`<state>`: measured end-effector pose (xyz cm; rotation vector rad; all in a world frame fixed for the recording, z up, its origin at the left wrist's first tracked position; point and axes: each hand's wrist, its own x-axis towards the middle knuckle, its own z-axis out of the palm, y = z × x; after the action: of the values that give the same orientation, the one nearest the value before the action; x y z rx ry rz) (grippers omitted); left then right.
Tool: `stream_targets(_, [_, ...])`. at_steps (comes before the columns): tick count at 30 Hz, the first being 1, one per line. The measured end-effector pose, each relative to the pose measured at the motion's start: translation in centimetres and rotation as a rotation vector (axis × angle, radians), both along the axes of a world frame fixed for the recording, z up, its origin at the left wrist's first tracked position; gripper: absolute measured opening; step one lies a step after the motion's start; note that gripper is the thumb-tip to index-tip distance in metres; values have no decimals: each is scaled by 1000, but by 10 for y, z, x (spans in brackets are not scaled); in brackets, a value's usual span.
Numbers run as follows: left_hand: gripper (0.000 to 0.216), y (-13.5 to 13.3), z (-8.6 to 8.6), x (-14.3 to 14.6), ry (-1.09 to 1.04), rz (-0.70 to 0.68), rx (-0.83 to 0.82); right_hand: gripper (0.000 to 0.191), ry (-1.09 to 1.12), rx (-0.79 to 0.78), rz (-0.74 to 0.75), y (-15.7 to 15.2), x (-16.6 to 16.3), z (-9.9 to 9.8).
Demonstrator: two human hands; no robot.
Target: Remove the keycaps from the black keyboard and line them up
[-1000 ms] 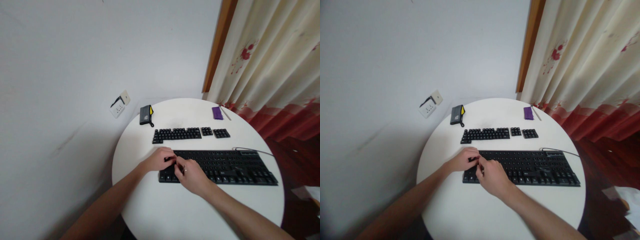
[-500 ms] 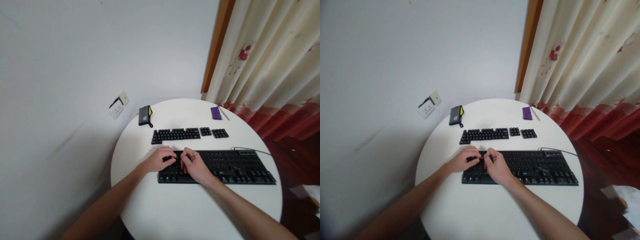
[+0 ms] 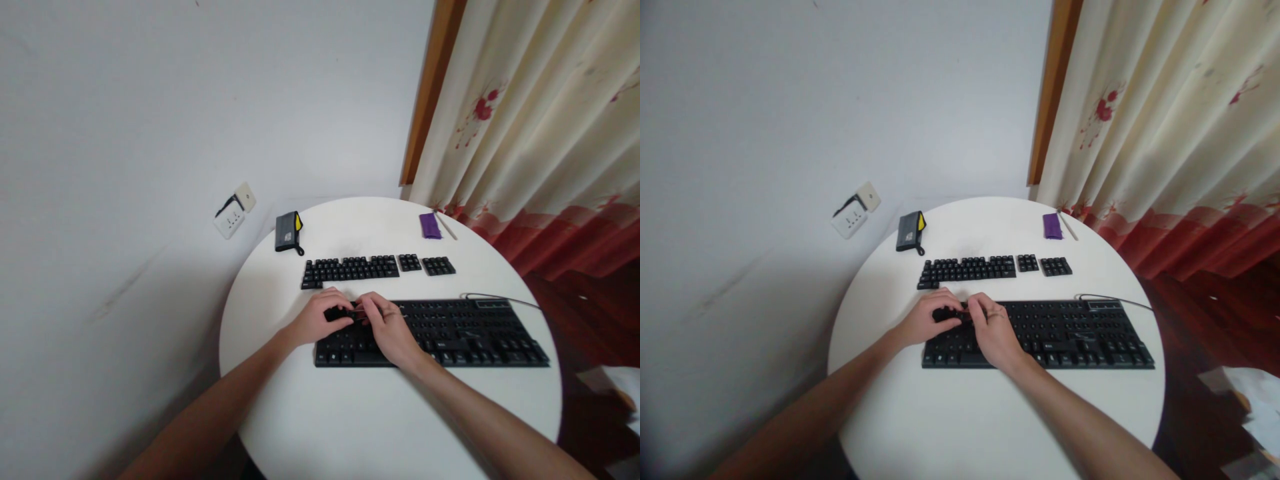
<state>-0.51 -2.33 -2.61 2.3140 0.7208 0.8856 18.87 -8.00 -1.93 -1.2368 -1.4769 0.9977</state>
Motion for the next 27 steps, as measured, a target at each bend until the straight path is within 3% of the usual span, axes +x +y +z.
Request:
stream_targets(3, [13, 0, 1, 1, -1, 2, 15, 39, 17, -41, 0, 2, 0, -4])
stream_targets(13, [16, -2, -1, 3, 15, -53, -17, 33, -63, 11, -58, 5, 0, -2])
stream_targets(27, [15, -8, 1, 5, 174, -36, 274, 35, -11, -5, -29, 2, -2, -3])
